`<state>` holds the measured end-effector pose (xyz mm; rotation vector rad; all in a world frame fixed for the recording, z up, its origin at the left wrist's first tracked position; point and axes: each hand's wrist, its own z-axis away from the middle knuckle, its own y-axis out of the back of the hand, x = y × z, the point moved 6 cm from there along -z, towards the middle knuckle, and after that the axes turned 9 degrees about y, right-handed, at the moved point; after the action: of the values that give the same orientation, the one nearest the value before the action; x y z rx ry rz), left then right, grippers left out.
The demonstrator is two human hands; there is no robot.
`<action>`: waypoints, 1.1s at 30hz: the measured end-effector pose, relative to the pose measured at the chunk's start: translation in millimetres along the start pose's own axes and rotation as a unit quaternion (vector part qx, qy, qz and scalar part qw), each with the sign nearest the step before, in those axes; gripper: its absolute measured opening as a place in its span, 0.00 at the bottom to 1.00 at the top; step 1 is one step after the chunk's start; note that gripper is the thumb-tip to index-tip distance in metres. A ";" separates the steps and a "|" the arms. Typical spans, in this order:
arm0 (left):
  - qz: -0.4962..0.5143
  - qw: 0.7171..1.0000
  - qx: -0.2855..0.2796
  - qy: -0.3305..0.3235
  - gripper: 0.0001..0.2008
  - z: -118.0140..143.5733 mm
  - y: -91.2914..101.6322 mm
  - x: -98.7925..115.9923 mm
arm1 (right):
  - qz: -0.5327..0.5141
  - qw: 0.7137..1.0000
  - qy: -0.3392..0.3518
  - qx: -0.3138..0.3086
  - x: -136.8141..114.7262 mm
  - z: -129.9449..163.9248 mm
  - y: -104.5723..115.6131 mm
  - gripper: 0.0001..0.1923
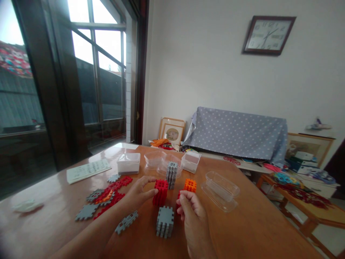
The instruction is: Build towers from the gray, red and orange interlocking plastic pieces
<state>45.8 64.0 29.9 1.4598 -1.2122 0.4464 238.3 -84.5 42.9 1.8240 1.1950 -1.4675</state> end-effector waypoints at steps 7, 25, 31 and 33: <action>0.041 0.999 0.009 0.031 0.22 -1.7 11.0 -2.2 | -0.002 1.000 -0.013 0.000 1.7 1.6 2.0 0.20; -0.297 0.938 -0.172 0.055 0.21 31.3 57.7 -36.3 | 0.113 0.987 0.006 -0.110 24.3 5.8 -1.0 0.22; -0.295 0.939 -0.164 0.070 0.09 27.8 56.1 -36.5 | 0.113 0.987 -0.001 -0.118 23.8 7.0 -3.5 0.22; -0.268 0.948 -0.152 0.080 0.09 26.4 58.2 -37.5 | 0.113 0.986 0.002 -0.123 24.8 6.8 -4.5 0.22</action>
<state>-27.6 65.8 20.7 1.3820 -0.6751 0.0012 231.7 -80.1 18.0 1.7288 1.0779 -1.1386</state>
